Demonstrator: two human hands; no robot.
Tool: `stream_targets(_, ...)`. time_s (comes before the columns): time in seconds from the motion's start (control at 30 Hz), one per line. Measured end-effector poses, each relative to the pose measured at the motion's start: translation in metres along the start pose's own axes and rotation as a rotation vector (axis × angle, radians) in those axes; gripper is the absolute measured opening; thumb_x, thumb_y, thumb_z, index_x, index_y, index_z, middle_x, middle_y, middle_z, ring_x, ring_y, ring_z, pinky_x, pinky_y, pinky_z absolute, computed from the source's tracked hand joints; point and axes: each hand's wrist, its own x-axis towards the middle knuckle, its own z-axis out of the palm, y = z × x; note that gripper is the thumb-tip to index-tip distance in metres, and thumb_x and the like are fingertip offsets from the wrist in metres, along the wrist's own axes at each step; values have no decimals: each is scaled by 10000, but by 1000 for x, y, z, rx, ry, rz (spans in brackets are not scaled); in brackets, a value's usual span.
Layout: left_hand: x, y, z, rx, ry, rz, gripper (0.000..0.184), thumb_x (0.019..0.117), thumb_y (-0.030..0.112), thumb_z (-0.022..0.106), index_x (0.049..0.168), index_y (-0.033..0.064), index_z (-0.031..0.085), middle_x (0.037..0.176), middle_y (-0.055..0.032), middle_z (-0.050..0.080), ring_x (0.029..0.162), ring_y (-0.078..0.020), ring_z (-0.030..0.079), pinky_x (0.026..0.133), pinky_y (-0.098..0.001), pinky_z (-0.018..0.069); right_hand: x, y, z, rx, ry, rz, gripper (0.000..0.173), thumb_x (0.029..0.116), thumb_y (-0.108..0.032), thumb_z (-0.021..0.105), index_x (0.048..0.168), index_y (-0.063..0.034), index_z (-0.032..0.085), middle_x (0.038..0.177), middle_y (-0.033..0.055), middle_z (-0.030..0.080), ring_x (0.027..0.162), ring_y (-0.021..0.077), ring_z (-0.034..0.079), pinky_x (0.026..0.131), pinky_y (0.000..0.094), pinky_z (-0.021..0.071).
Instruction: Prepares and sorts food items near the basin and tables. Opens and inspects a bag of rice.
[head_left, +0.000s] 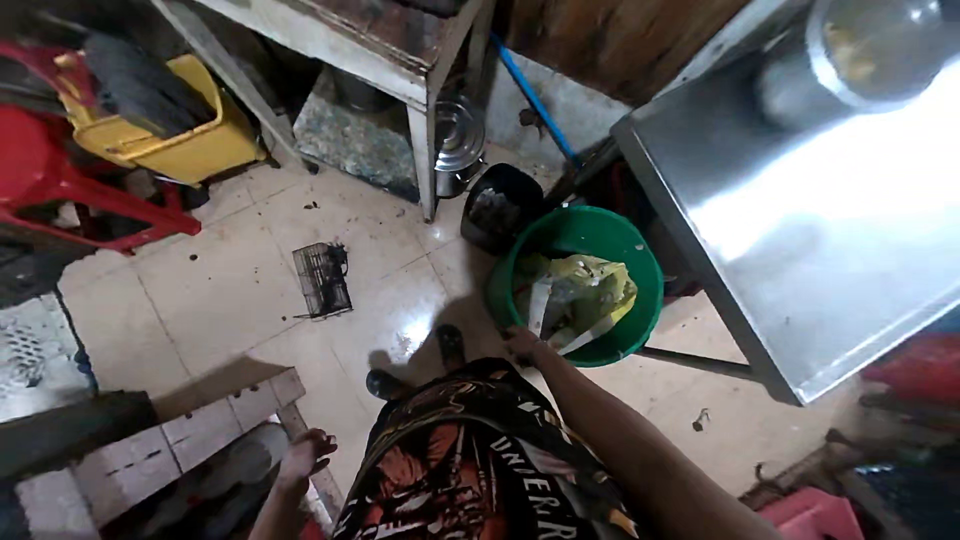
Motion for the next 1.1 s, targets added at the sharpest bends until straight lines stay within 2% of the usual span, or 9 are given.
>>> stream_targets(0.17, -10, 51, -4, 109, 31, 81, 245, 1096, 122, 424, 1241, -12, 568, 1001, -117, 670, 795, -148, 637, 669, -315, 528, -5, 7, 4, 84, 4, -18, 488, 1043, -191, 604, 1494, -51, 482, 1329, 257, 624, 1186, 394, 636, 1022, 559, 496)
stream_targets(0.23, -17, 68, -4, 112, 34, 100, 249, 1098, 120, 427, 1224, -24, 587, 1014, -123, 675, 799, -145, 625, 687, -313, 521, -8, 7, 6, 96, 12, -25, 501, 1047, -202, 602, 1509, -61, 469, 1313, 260, 630, 1139, 392, 654, 983, 551, 521)
stream_targets(0.37, -21, 70, -3, 16, 64, 142, 248, 1087, 121, 466, 1231, -17, 613, 1062, -149, 696, 882, -194, 663, 771, -369, 552, -2, -1, 7, -29, -5, -12, 492, 1038, -168, 591, 1499, -49, 469, 1312, 271, 613, 1130, 405, 638, 957, 571, 518)
stream_targets(0.43, -24, 56, -1, -47, 69, 149, 247, 1089, 127, 459, 1199, -15, 629, 1066, -155, 696, 921, -220, 661, 806, -405, 545, -3, -19, 4, -108, -32, 30, 512, 1024, -131, 592, 1505, -33, 447, 1324, 279, 597, 1139, 399, 631, 962, 562, 516)
stream_targets(0.5, -27, 35, 3, -127, 94, 123, 244, 1091, 137, 446, 1142, 1, 642, 1026, -130, 705, 888, -202, 666, 773, -391, 548, 1, -38, -1, -189, -68, 41, 558, 1021, -129, 584, 1542, -70, 393, 1285, 246, 608, 1042, 340, 653, 889, 502, 544)
stream_targets(0.6, -36, -7, 12, -250, 109, 16, 249, 1095, 138, 431, 1165, 3, 628, 1039, -133, 700, 894, -205, 664, 769, -392, 541, 4, -82, -6, -318, -113, 18, 572, 1043, -129, 542, 1579, -109, 341, 1261, 225, 611, 964, 306, 648, 845, 477, 545)
stream_targets(0.8, -52, -118, 49, -389, 92, -199, 316, 1101, 170, 417, 1263, -15, 615, 1137, -182, 686, 943, -258, 667, 805, -437, 551, 29, -185, 1, -570, -132, -79, 611, 1035, -175, 592, 1593, -152, 343, 1361, 236, 577, 1059, 357, 651, 867, 522, 554)
stream_targets(0.93, -61, -140, 71, -579, 111, -330, 281, 1083, 182, 465, 1235, 7, 625, 1036, -135, 692, 820, -196, 655, 702, -366, 550, 32, -249, 22, -682, -82, -135, 569, 1033, -207, 618, 1563, -213, 411, 1288, 212, 605, 898, 306, 637, 745, 477, 541)
stream_targets(1.1, -30, -130, 89, -814, 71, -292, 261, 1084, 175, 454, 1223, 26, 617, 1054, -113, 698, 848, -189, 660, 696, -370, 532, 13, -310, 50, -873, -60, -201, 549, 1027, -201, 628, 1542, -147, 447, 1402, 254, 562, 1131, 403, 629, 926, 575, 519)
